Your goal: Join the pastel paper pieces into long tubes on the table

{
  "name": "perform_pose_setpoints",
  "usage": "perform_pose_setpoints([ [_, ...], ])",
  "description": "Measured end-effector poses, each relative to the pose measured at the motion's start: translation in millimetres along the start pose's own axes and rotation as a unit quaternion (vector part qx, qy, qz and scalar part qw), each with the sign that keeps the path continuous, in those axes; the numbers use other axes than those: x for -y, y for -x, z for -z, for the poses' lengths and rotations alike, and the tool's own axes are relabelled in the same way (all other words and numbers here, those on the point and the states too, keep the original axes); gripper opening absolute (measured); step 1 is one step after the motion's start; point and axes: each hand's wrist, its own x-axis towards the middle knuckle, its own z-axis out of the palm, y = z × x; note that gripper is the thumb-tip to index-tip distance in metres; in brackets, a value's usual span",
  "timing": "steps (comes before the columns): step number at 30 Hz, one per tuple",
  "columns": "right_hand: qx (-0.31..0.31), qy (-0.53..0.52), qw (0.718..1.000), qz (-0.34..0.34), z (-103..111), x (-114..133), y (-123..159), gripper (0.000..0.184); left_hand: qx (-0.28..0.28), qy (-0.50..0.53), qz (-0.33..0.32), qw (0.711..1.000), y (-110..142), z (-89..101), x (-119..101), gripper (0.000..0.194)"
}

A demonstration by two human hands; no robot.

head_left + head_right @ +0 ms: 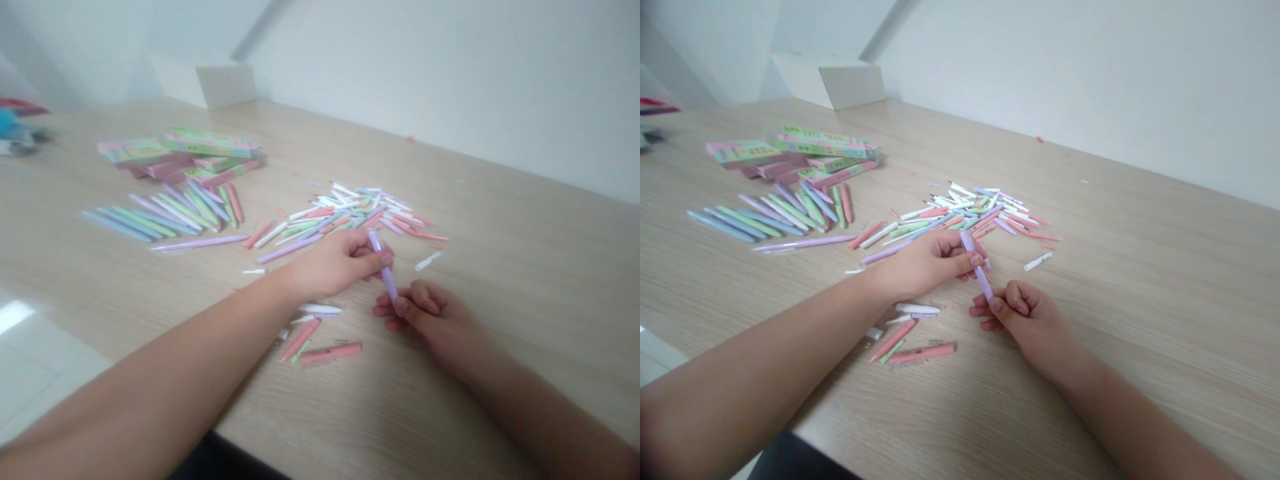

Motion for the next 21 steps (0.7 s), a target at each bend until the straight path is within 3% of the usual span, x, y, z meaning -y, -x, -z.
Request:
perform_pose_setpoints([
  [6, -0.015, -0.010, 1.000, -0.009, -0.4, 1.3, -2.1, 0.045, 0.076, 0.048, 0.036, 0.995, 3.2, -2.4, 2.8, 0.017],
  [13, -0.059, 0.007, 0.998, 0.035, -4.6, 0.7, -4.7, 0.034, 0.055, 0.048, 0.036, 0.997, 2.3, -3.4, 1.0, 0.016],
  [17, -0.060, 0.118, 0.987, 0.095, -3.3, -6.0, 0.4, 0.029, -0.013, 0.057, 0.042, 0.997, 1.0, -2.5, -2.2, 0.015],
  [21, -0.115, 0.304, 0.940, 0.105, 2.8, -7.5, 5.4, 0.021, -0.026, 0.069, 0.046, 0.996, 0.4, -2.2, 3.2, 0.019],
])
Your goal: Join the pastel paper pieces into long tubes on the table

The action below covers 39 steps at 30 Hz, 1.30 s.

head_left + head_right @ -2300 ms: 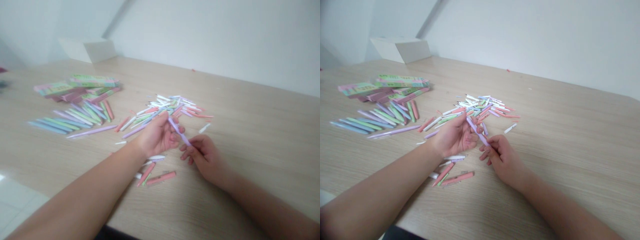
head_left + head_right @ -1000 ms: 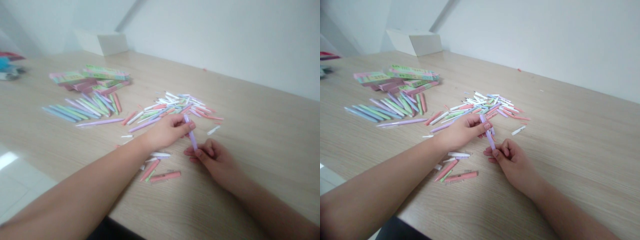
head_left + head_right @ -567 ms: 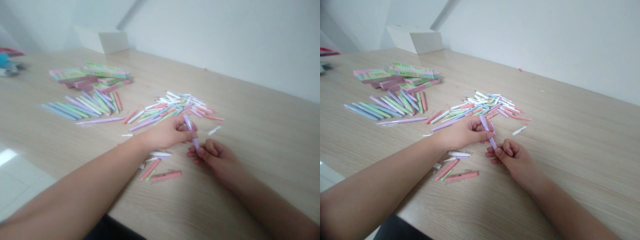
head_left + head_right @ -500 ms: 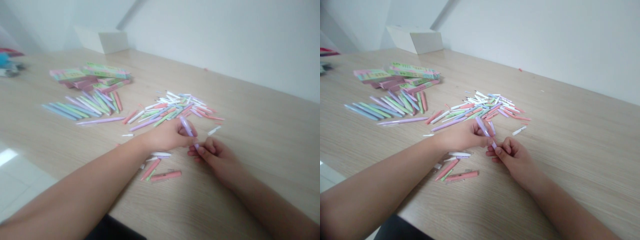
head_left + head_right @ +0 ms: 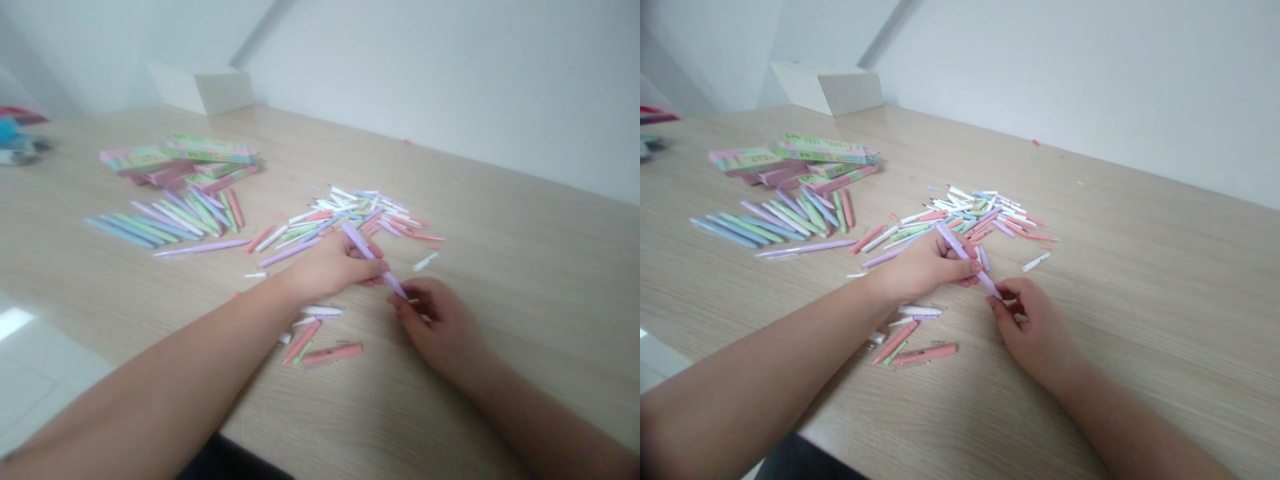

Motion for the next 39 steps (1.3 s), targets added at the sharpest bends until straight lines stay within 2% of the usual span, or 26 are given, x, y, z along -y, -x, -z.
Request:
perform_pose_setpoints([
  [3, -0.005, 0.121, 0.991, 0.050, 7.1, 1.5, -1.4, 0.017, 0.015, 0.000, 0.002, 1.000, 0.1, -0.1, 3.8, 0.021],
  [6, 0.002, 0.168, 0.983, 0.076, 12.3, 4.8, -3.6, 0.016, 0.011, -0.016, 0.009, 1.000, 2.0, -1.5, 4.4, 0.025],
  [9, 0.025, 0.128, 0.990, 0.059, 13.6, 6.9, -4.8, 0.026, 0.015, 0.004, 0.021, 1.000, 4.5, -3.9, 3.5, 0.027],
  [11, 0.059, 0.048, 0.997, 0.032, 12.3, 6.5, -5.7, 0.035, 0.021, 0.028, 0.030, 0.999, 5.3, -5.5, 2.8, 0.025],
  [14, 0.101, -0.077, 0.992, -0.017, 8.2, 4.3, -8.0, 0.042, 0.010, 0.022, 0.030, 0.999, 4.6, -7.2, 1.3, 0.021],
  [16, 0.086, -0.115, 0.989, -0.033, 5.1, 2.7, -9.3, 0.036, 0.005, -0.001, 0.025, 1.000, 3.6, -8.0, -0.2, 0.019],
  [18, 0.030, -0.127, 0.991, -0.029, 2.5, 1.4, -9.5, 0.024, 0.006, -0.014, 0.023, 1.000, 2.6, -8.3, -1.4, 0.018],
  [20, -0.017, -0.114, 0.993, -0.020, 1.3, 0.5, -8.8, 0.027, 0.011, -0.020, 0.019, 1.000, 2.0, -8.0, -1.5, 0.017],
  [25, -0.012, -0.053, 0.997, -0.046, 6.2, 5.3, -8.2, 0.019, 0.011, -0.048, 0.011, 0.999, 2.6, -5.7, 3.7, 0.027],
  [27, 0.022, -0.088, 0.994, -0.065, 8.6, 10.4, -10.1, 0.025, 0.015, -0.064, 0.002, 0.998, 3.3, -5.6, 5.0, 0.029],
  [30, 0.124, -0.176, 0.971, -0.107, 9.6, 16.0, -14.0, 0.044, 0.034, -0.053, 0.003, 0.998, 4.2, -6.2, 4.0, 0.029],
  [32, 0.152, -0.211, 0.958, -0.120, 8.4, 15.5, -15.6, 0.049, 0.042, -0.038, 0.013, 0.998, 4.1, -6.4, 2.6, 0.029],
  [35, 0.092, -0.198, 0.973, -0.078, 6.2, 8.6, -14.4, 0.034, 0.033, -0.031, 0.013, 0.999, 3.1, -5.9, 2.4, 0.024],
  [37, 0.045, -0.130, 0.990, -0.043, 6.6, 3.4, -12.0, 0.028, 0.021, -0.028, 0.011, 0.999, 2.3, -5.9, 3.7, 0.023],
  [39, 0.031, -0.033, 0.999, -0.029, 8.9, 1.0, -9.7, 0.016, 0.025, -0.018, 0.018, 0.999, 2.2, -7.1, 4.7, 0.024],
])
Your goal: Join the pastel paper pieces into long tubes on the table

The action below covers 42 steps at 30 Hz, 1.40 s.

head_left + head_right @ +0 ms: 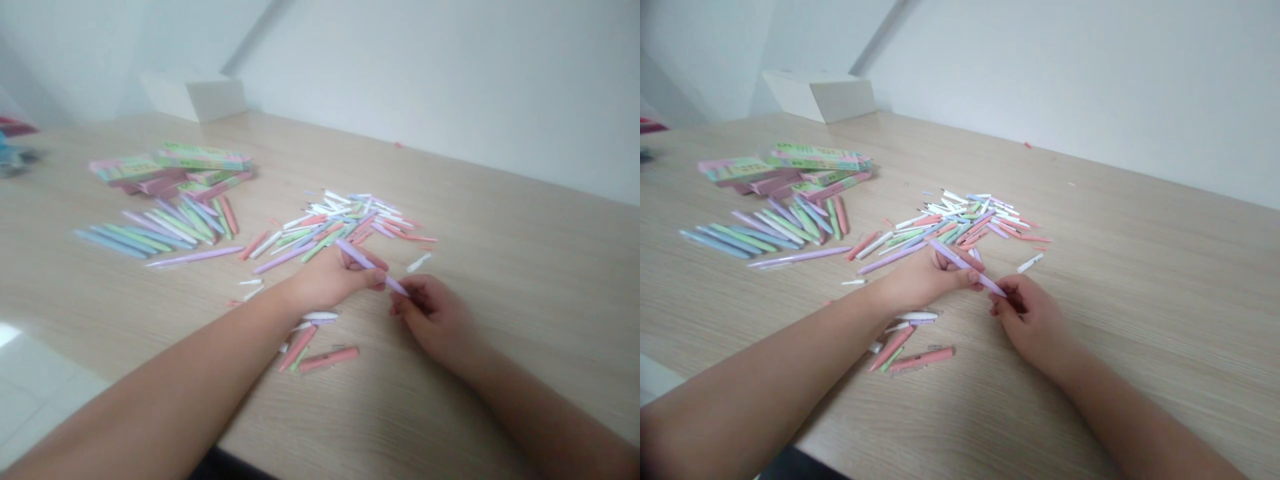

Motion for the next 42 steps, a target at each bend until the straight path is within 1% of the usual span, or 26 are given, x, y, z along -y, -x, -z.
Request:
perform_pose_setpoints([
  [1, 0.006, 0.037, 0.999, 0.003, 1.4, 0.2, 1.0, 0.011, 0.013, 0.005, 0.001, 1.000, 0.1, -1.1, 0.0, 0.024],
  [2, 0.017, 0.059, 0.998, 0.008, 2.7, 1.3, 1.8, 0.012, 0.032, 0.010, -0.001, 0.999, 0.4, -2.2, -0.3, 0.023],
  [4, 0.040, 0.074, 0.996, 0.022, 3.9, 4.4, 2.9, 0.016, 0.060, 0.023, -0.011, 0.998, 0.9, -4.4, -1.3, 0.020],
  [5, 0.045, 0.080, 0.995, 0.030, 3.5, 5.7, 3.3, 0.016, 0.060, 0.025, -0.015, 0.998, 1.0, -5.0, -1.6, 0.020],
  [7, 0.024, 0.086, 0.995, 0.041, 1.5, 6.4, 4.3, 0.015, 0.034, 0.011, -0.018, 0.999, 0.8, -4.8, -1.4, 0.021],
  [9, -0.023, 0.068, 0.996, 0.046, -0.7, 4.6, 5.5, 0.022, 0.003, -0.005, -0.019, 1.000, 0.2, -3.0, -0.3, 0.022],
  [11, -0.054, 0.060, 0.996, 0.046, -0.9, 1.9, 6.5, 0.024, -0.005, -0.012, -0.022, 1.000, -0.6, -0.8, 1.1, 0.023],
  [13, -0.061, 0.098, 0.992, 0.045, 1.2, 0.9, 6.6, 0.018, -0.002, -0.025, -0.020, 0.999, -1.1, 0.9, 2.6, 0.024],
  [15, -0.050, 0.115, 0.992, 0.034, 3.8, 3.4, 5.4, 0.017, -0.007, -0.048, -0.015, 0.999, -1.1, 1.4, 4.1, 0.027],
  [16, -0.039, 0.093, 0.995, 0.020, 4.7, 5.9, 4.4, 0.018, -0.015, -0.057, -0.013, 0.998, -0.9, 1.3, 4.7, 0.029],
  [18, 0.005, -0.001, 1.000, -0.025, 5.1, 12.5, 1.8, 0.026, -0.020, -0.058, -0.016, 0.998, -0.3, 0.5, 5.6, 0.032],
  [19, 0.035, -0.059, 0.996, -0.052, 4.7, 16.1, 0.4, 0.032, -0.011, -0.046, -0.021, 0.999, 0.0, -0.1, 5.8, 0.032],
  [21, 0.089, -0.162, 0.977, -0.103, 3.4, 22.3, -1.9, 0.042, 0.026, -0.006, -0.033, 0.999, 0.5, -1.0, 5.7, 0.030],
  [23, 0.105, -0.226, 0.960, -0.130, 2.3, 25.0, -3.1, 0.044, 0.042, 0.024, -0.034, 0.998, 0.4, -1.2, 5.5, 0.028],
  [24, 0.092, -0.239, 0.958, -0.128, 2.1, 24.5, -3.1, 0.042, 0.038, 0.026, -0.031, 0.998, 0.0, -1.0, 5.6, 0.027],
  [26, 0.043, -0.214, 0.972, -0.089, 2.3, 20.1, -2.0, 0.040, 0.017, 0.015, -0.023, 0.999, -1.0, 0.0, 6.1, 0.027],
  [28, -0.002, -0.121, 0.992, -0.036, 3.3, 13.4, 0.0, 0.035, 0.013, 0.004, -0.018, 1.000, -1.7, 1.2, 6.9, 0.029],
  [30, -0.014, -0.024, 1.000, -0.007, 4.3, 8.5, 1.8, 0.025, 0.018, -0.003, -0.021, 1.000, -1.8, 1.9, 7.2, 0.030],
  [31, -0.007, -0.006, 1.000, -0.006, 4.4, 7.7, 2.3, 0.023, 0.019, -0.008, -0.024, 1.000, -1.6, 2.0, 7.0, 0.030],
  [32, 0.007, -0.018, 1.000, -0.017, 4.3, 8.2, 2.3, 0.026, 0.018, -0.011, -0.029, 0.999, -1.3, 1.9, 6.5, 0.030],
  [34, 0.053, -0.116, 0.989, -0.068, 3.1, 12.2, 0.9, 0.034, 0.016, 0.001, -0.041, 0.999, -0.8, 1.4, 5.0, 0.029],
  [36, 0.099, -0.222, 0.961, -0.134, 1.4, 17.2, -1.6, 0.040, 0.023, 0.021, -0.046, 0.998, -0.5, 1.1, 3.3, 0.027],
  [37, 0.109, -0.253, 0.949, -0.153, 0.6, 18.9, -2.9, 0.042, 0.028, 0.026, -0.046, 0.998, -0.6, 1.1, 2.5, 0.027],
  [38, 0.107, -0.266, 0.945, -0.156, 0.0, 19.6, -3.9, 0.043, 0.032, 0.024, -0.045, 0.998, -0.7, 1.2, 2.1, 0.026],
  [39, 0.092, -0.261, 0.950, -0.144, -0.3, 19.3, -4.5, 0.042, 0.034, 0.020, -0.042, 0.998, -1.0, 1.4, 1.9, 0.026],
  [42, 0.015, -0.179, 0.981, -0.068, -0.3, 13.3, -3.6, 0.037, 0.019, 0.016, -0.032, 0.999, -2.1, 2.5, 3.3, 0.026],
])
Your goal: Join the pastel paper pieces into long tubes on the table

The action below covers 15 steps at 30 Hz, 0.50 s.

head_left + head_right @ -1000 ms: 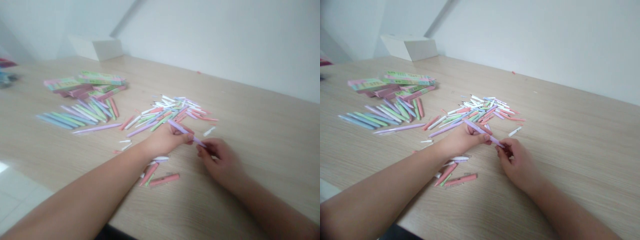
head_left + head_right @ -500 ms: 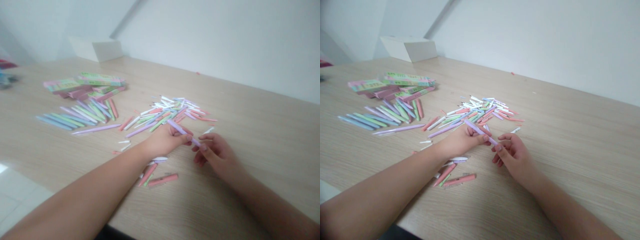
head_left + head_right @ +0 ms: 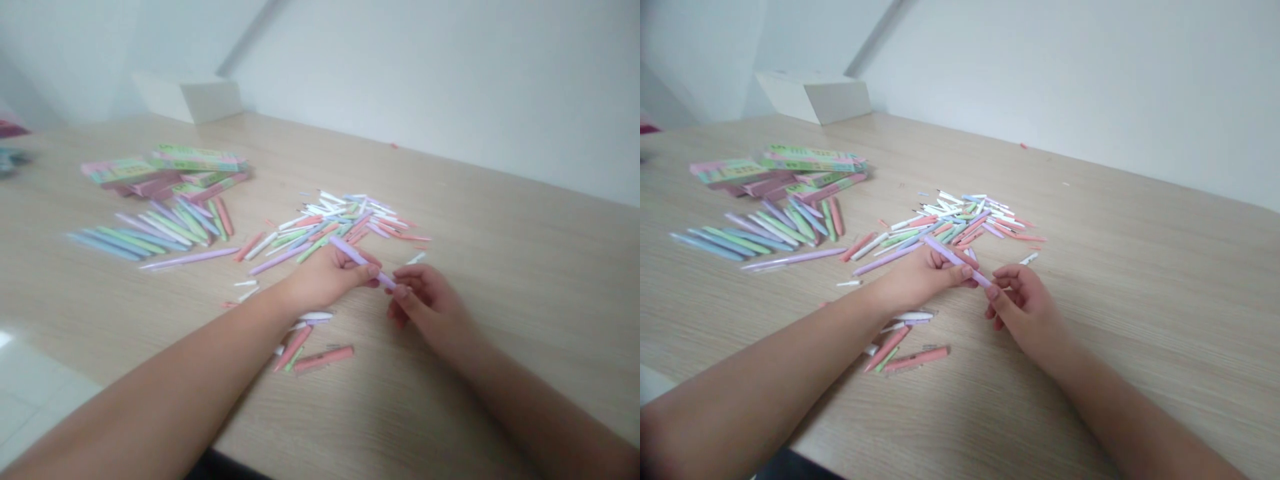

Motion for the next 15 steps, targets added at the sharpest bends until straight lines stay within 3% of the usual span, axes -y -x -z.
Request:
perform_pose_setpoints([
  [4, -0.022, 0.143, 0.988, 0.058, 4.6, -7.6, 3.0, 0.023, 0.006, -0.015, 0.008, 1.000, -0.8, 1.4, 4.4, 0.029],
  [8, -0.006, 0.233, 0.969, 0.082, 7.6, -8.2, 3.5, 0.026, 0.026, 0.000, 0.029, 0.999, -1.2, 2.4, 7.4, 0.031],
  [15, 0.027, 0.248, 0.965, 0.084, 7.3, -10.9, 2.6, 0.042, 0.002, 0.010, 0.082, 0.997, 1.8, 1.1, -1.4, 0.037],
])
